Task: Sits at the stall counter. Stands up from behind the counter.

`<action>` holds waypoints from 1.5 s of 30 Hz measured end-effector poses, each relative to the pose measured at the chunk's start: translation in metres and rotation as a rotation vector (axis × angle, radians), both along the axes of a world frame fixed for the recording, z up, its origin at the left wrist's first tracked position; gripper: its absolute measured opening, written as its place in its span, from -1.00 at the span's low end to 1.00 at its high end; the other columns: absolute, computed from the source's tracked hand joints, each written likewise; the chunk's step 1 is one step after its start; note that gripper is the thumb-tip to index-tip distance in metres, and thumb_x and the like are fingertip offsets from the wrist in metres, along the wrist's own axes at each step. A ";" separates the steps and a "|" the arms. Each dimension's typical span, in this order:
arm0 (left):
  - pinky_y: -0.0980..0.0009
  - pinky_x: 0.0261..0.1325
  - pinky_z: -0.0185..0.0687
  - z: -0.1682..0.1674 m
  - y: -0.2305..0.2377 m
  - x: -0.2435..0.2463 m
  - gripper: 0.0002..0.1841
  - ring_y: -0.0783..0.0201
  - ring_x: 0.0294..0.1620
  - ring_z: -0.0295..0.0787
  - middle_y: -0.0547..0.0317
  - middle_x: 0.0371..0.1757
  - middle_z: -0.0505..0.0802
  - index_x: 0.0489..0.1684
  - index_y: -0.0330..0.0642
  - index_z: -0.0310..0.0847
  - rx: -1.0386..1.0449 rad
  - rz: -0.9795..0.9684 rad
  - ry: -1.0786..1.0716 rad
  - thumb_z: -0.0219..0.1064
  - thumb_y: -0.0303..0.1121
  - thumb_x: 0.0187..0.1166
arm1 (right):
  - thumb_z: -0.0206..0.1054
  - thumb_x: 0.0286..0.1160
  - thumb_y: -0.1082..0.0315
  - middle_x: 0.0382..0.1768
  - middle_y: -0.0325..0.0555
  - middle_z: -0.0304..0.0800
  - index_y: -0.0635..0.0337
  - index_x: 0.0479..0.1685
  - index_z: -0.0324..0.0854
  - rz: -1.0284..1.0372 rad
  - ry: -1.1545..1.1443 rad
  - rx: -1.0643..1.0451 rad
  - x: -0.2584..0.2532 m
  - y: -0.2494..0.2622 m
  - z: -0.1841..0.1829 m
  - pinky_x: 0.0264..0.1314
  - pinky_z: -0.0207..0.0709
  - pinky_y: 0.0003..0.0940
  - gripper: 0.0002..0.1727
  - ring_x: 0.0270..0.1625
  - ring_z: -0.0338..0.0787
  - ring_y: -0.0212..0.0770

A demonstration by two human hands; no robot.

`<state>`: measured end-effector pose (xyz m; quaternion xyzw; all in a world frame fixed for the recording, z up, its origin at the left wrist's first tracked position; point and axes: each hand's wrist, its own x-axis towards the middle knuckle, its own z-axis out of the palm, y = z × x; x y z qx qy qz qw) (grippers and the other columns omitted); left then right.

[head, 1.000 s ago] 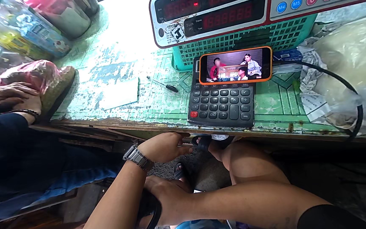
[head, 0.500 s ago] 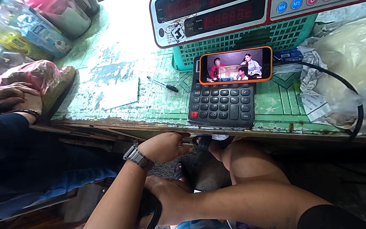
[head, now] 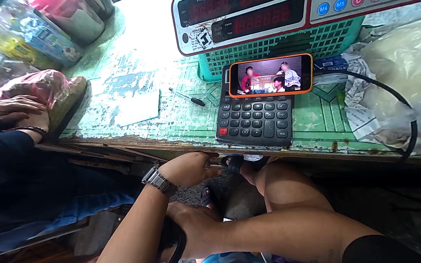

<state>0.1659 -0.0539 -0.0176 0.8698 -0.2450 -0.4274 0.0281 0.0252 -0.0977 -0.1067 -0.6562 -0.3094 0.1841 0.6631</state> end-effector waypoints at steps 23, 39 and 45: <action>-0.01 0.38 0.59 0.000 0.001 0.000 -0.36 0.08 0.16 0.79 -0.04 0.19 0.83 0.71 -0.05 0.41 -0.008 -0.006 -0.012 0.18 0.13 0.75 | 0.65 0.26 -0.05 0.54 0.05 0.55 0.16 0.65 0.42 -0.014 -0.003 0.005 -0.001 0.002 -0.002 0.66 0.42 -0.09 -0.08 0.57 0.55 -0.06; -0.04 0.39 0.58 0.001 0.000 -0.001 -0.35 0.07 0.19 0.78 -0.04 0.23 0.82 0.72 -0.05 0.40 0.009 -0.004 -0.011 0.17 0.14 0.75 | 0.63 0.29 -0.06 0.57 0.03 0.51 0.13 0.69 0.38 0.015 0.019 -0.025 0.000 -0.001 0.001 0.68 0.38 -0.09 -0.07 0.61 0.52 -0.07; -0.04 0.40 0.58 0.002 -0.001 -0.001 -0.35 0.07 0.19 0.79 -0.02 0.21 0.83 0.73 -0.04 0.39 0.015 0.001 -0.007 0.16 0.13 0.76 | 0.65 0.27 -0.03 0.57 0.07 0.52 0.17 0.67 0.40 0.004 0.014 -0.019 0.000 0.000 0.001 0.67 0.40 -0.07 -0.07 0.60 0.53 -0.04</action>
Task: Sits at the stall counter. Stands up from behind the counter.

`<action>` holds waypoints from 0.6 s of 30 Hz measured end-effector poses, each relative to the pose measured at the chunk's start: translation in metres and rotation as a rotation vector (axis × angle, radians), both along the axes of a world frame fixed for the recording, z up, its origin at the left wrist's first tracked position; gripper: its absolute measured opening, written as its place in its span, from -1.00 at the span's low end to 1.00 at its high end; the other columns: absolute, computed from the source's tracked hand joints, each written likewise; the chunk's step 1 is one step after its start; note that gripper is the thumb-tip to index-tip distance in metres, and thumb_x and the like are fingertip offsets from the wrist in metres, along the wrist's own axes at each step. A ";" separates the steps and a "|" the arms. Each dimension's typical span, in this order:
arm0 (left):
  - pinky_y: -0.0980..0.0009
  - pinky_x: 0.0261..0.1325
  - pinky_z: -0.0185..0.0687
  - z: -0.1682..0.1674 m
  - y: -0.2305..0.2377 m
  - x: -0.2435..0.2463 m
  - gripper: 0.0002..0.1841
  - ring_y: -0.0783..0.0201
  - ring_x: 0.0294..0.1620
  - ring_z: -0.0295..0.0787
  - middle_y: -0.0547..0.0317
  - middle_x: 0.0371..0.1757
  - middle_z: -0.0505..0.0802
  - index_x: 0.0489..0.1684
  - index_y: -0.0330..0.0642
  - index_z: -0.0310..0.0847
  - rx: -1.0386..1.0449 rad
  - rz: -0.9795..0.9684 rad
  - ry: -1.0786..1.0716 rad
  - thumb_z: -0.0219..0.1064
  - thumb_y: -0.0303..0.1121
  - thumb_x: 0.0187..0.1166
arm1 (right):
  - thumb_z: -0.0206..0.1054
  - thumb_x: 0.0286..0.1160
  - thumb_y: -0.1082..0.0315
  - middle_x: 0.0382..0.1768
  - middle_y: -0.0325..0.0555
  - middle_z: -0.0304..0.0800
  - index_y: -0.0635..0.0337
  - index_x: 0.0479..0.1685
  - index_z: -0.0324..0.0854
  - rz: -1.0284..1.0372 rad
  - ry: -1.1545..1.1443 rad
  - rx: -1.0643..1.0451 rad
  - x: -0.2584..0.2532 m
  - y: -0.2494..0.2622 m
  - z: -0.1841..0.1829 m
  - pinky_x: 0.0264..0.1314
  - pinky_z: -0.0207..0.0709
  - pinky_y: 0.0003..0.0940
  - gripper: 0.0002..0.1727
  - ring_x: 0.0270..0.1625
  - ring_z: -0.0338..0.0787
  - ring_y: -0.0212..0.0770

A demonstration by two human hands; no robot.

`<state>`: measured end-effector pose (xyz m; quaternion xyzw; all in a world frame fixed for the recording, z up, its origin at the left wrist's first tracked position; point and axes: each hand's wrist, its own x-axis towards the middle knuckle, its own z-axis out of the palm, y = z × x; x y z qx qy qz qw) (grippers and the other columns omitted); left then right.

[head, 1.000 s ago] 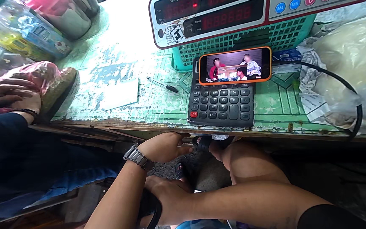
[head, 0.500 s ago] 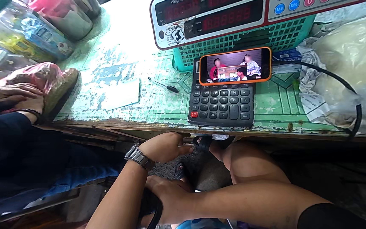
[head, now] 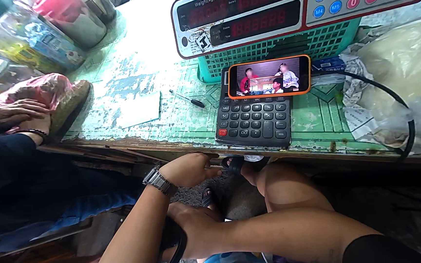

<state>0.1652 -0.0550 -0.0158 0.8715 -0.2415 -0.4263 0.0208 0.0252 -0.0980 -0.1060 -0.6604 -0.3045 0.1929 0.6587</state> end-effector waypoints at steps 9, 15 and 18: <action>-0.05 0.42 0.56 0.000 0.000 0.000 -0.34 0.06 0.22 0.78 -0.04 0.23 0.83 0.73 -0.04 0.39 -0.001 -0.003 0.002 0.18 0.14 0.75 | 0.64 0.28 -0.02 0.56 0.08 0.52 0.18 0.67 0.40 0.005 -0.002 0.005 0.000 -0.001 0.000 0.66 0.40 -0.08 -0.08 0.59 0.53 -0.04; -0.04 0.41 0.57 0.000 0.000 0.000 -0.34 0.06 0.21 0.78 -0.04 0.21 0.83 0.72 -0.04 0.40 -0.006 0.003 0.004 0.18 0.14 0.75 | 0.64 0.28 -0.03 0.56 0.07 0.52 0.17 0.68 0.39 0.005 -0.002 0.006 0.000 -0.001 0.001 0.66 0.41 -0.08 -0.07 0.59 0.54 -0.05; -0.04 0.41 0.57 0.000 0.000 0.000 -0.35 0.06 0.22 0.78 -0.04 0.23 0.82 0.72 -0.04 0.40 -0.006 0.000 0.001 0.18 0.14 0.75 | 0.64 0.29 -0.02 0.56 0.08 0.52 0.18 0.68 0.39 0.004 -0.008 0.011 0.000 -0.001 0.000 0.67 0.39 -0.08 -0.08 0.60 0.53 -0.04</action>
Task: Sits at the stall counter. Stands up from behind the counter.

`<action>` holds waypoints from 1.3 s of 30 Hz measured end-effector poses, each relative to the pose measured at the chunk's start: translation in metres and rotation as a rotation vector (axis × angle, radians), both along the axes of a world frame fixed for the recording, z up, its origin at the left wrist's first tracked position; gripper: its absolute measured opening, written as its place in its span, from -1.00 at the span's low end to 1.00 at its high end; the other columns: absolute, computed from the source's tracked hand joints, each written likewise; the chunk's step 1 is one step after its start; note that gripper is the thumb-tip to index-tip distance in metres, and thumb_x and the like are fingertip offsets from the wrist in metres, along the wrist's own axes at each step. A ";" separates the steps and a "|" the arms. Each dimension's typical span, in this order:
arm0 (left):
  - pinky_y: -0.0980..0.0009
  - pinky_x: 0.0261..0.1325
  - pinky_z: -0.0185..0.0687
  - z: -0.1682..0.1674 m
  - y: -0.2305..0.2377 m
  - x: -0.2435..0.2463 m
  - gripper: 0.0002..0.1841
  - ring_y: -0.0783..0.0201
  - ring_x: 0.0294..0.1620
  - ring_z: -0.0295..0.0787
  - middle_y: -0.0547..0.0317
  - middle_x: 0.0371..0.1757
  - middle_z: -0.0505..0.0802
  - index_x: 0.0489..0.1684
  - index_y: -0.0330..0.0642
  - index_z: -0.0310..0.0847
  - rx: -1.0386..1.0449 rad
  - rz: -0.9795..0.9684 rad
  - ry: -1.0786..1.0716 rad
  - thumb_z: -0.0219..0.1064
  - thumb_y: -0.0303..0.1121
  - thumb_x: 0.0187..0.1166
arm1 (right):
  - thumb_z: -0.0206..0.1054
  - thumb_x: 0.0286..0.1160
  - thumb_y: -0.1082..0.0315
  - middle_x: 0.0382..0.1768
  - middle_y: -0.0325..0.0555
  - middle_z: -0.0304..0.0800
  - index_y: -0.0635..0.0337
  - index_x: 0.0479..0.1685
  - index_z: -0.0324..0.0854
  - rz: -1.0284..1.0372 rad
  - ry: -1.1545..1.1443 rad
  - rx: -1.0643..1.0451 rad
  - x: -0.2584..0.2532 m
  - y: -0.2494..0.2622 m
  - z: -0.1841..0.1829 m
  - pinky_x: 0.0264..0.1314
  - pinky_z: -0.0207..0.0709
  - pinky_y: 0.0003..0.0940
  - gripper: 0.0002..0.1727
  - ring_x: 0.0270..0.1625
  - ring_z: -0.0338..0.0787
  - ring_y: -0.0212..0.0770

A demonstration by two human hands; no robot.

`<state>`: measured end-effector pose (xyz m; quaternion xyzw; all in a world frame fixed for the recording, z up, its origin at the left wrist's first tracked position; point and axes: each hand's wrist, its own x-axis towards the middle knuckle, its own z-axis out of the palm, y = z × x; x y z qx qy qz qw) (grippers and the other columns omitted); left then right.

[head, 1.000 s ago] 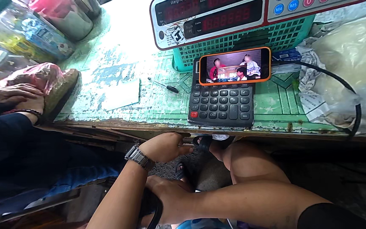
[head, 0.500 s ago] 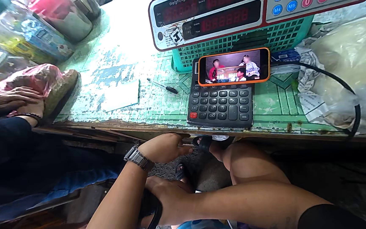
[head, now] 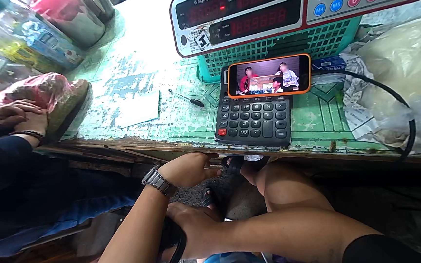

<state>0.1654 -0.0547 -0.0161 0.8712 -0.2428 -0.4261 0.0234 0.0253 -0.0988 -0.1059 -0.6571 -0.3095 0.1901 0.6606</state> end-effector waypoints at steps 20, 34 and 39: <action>-0.04 0.41 0.57 0.000 0.000 0.000 -0.35 0.07 0.21 0.78 -0.03 0.24 0.82 0.72 -0.04 0.39 0.002 -0.003 0.003 0.17 0.14 0.75 | 0.64 0.28 -0.04 0.55 0.07 0.53 0.17 0.68 0.39 0.000 -0.005 -0.006 0.000 0.001 -0.001 0.66 0.40 -0.08 -0.07 0.59 0.53 -0.05; -0.02 0.39 0.59 0.000 0.000 0.000 -0.35 0.08 0.19 0.78 -0.02 0.22 0.82 0.72 -0.02 0.39 0.006 0.000 -0.002 0.18 0.14 0.75 | 0.64 0.28 -0.04 0.54 0.07 0.53 0.16 0.68 0.39 -0.002 -0.003 -0.005 0.000 0.001 -0.001 0.67 0.39 -0.09 -0.07 0.59 0.53 -0.06; -0.05 0.39 0.58 -0.001 0.001 0.000 -0.35 0.05 0.19 0.79 -0.04 0.20 0.83 0.72 -0.05 0.40 -0.010 0.001 -0.001 0.18 0.13 0.75 | 0.64 0.28 -0.03 0.56 0.07 0.52 0.17 0.68 0.40 0.003 0.004 0.000 0.000 0.001 -0.001 0.66 0.40 -0.06 -0.08 0.59 0.53 -0.04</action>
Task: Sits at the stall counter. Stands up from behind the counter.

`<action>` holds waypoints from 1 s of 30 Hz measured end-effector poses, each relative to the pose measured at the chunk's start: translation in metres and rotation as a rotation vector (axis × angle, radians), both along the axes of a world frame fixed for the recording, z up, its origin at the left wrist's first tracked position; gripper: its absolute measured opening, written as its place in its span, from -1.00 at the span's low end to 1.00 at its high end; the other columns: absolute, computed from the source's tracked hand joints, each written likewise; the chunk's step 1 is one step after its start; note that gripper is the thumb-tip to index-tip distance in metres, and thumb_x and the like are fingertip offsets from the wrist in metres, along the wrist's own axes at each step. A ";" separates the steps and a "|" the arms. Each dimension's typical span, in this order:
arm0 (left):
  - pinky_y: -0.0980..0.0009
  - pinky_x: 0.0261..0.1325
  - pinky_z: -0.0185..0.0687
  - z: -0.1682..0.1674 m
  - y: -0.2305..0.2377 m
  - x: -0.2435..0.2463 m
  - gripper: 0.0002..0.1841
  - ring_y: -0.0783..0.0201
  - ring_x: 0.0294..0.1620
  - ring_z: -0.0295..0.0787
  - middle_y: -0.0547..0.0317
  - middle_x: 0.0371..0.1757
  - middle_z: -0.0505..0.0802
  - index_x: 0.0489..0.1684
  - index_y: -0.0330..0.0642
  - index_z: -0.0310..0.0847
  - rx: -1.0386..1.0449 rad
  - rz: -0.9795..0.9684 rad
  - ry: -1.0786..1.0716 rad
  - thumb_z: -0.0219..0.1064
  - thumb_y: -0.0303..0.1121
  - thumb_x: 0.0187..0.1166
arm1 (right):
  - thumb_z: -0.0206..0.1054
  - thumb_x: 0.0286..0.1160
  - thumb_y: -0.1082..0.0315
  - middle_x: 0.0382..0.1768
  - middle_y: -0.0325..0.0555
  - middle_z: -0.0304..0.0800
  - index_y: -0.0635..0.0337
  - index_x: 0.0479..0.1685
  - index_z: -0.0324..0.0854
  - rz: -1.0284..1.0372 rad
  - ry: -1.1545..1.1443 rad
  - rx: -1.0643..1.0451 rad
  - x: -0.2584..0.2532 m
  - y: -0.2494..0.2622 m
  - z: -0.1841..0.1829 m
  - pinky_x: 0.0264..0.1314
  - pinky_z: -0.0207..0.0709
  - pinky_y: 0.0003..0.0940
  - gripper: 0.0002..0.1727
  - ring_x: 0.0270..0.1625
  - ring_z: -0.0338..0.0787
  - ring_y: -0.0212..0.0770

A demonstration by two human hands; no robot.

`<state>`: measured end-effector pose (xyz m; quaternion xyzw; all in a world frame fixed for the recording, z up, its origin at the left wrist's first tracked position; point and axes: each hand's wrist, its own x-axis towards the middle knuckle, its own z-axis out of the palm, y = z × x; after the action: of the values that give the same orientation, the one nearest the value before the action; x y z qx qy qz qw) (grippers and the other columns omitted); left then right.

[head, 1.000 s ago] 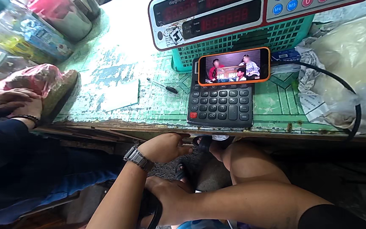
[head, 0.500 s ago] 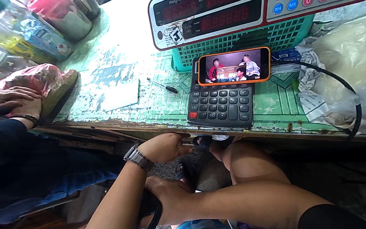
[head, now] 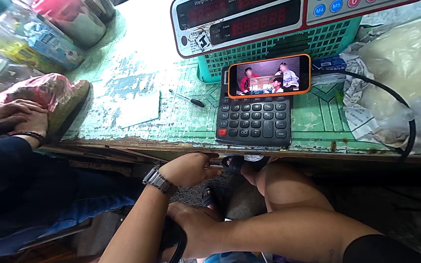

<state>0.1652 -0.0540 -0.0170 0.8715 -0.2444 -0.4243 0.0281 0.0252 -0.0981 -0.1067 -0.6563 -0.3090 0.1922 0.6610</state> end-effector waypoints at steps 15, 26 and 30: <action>0.01 0.40 0.59 -0.001 0.000 0.001 -0.36 0.11 0.20 0.78 0.01 0.23 0.82 0.70 -0.01 0.42 0.005 0.002 0.005 0.18 0.14 0.75 | 0.64 0.27 -0.05 0.55 0.07 0.54 0.17 0.67 0.41 -0.009 -0.003 0.009 -0.001 0.000 0.000 0.66 0.40 -0.06 -0.08 0.58 0.54 -0.04; 0.03 0.37 0.62 -0.004 0.003 0.001 -0.40 0.15 0.17 0.80 0.04 0.18 0.84 0.67 0.02 0.46 -0.004 -0.016 -0.010 0.17 0.13 0.76 | 0.65 0.27 -0.02 0.56 0.09 0.52 0.18 0.67 0.39 0.003 0.014 -0.003 0.000 -0.001 0.002 0.65 0.42 -0.08 -0.07 0.58 0.54 -0.05; 0.02 0.38 0.60 -0.002 0.002 0.000 -0.39 0.14 0.17 0.79 0.02 0.18 0.84 0.68 0.02 0.45 -0.009 -0.004 -0.016 0.19 0.13 0.75 | 0.65 0.27 -0.03 0.57 0.05 0.51 0.14 0.68 0.39 0.005 0.020 -0.019 0.000 -0.001 0.003 0.66 0.41 -0.09 -0.07 0.59 0.53 -0.06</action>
<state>0.1648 -0.0518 -0.0186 0.8743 -0.2480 -0.4162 0.0292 0.0255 -0.0990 -0.1036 -0.6598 -0.3022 0.2036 0.6572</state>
